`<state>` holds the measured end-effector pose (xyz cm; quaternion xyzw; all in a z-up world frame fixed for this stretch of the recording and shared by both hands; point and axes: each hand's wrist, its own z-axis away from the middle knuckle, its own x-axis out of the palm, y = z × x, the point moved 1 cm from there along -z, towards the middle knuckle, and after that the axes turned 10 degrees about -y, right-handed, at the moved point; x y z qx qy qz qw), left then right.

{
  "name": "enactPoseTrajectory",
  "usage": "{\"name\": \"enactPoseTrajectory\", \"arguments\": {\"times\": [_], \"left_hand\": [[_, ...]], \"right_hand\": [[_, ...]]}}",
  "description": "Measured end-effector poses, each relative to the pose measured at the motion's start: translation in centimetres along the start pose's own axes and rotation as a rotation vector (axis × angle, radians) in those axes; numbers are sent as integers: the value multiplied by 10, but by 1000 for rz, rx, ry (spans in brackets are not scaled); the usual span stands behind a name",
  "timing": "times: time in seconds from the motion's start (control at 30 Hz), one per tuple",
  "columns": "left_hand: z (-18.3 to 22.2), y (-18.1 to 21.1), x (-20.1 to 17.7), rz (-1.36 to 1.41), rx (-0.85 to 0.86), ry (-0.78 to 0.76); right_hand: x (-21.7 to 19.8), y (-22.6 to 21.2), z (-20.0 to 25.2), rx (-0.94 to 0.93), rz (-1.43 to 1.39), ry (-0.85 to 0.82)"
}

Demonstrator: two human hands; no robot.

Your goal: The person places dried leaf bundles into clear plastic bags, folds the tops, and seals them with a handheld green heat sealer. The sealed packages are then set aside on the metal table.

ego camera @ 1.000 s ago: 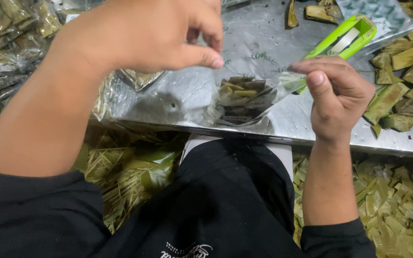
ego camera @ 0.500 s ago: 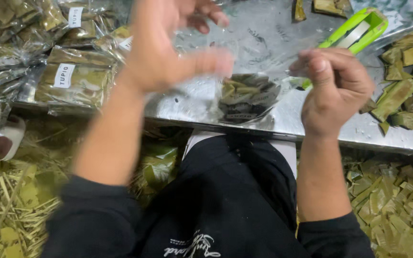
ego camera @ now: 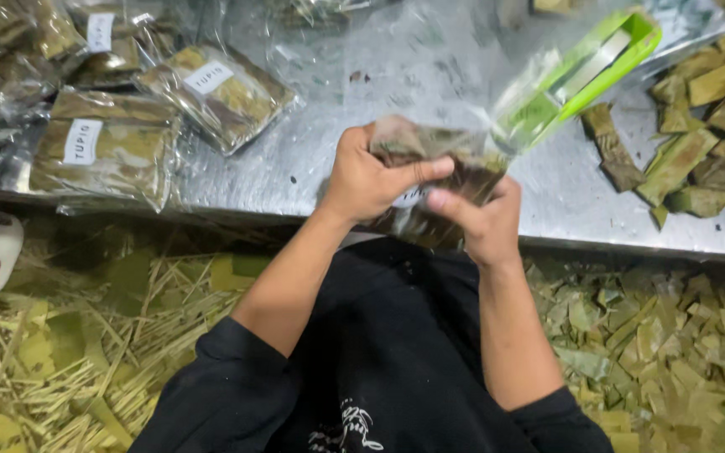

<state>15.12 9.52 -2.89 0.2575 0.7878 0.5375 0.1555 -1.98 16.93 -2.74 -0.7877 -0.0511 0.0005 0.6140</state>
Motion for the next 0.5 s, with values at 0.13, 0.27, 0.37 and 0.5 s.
{"name": "enactPoseTrajectory", "arguments": {"times": [0.13,0.27,0.37,0.5], "left_hand": [[-2,-7,11,-202,-4,248],[-22,-5,-4,-338,53,347],[-6,2,26,-507,112,303],[-27,6,36,-525,135,286]], "right_hand": [[20,-4,-3,4,82,143],[54,-22,35,-317,248,-194],[44,2,11,-105,-158,-88],[26,-2,22,22,206,-79]]}}
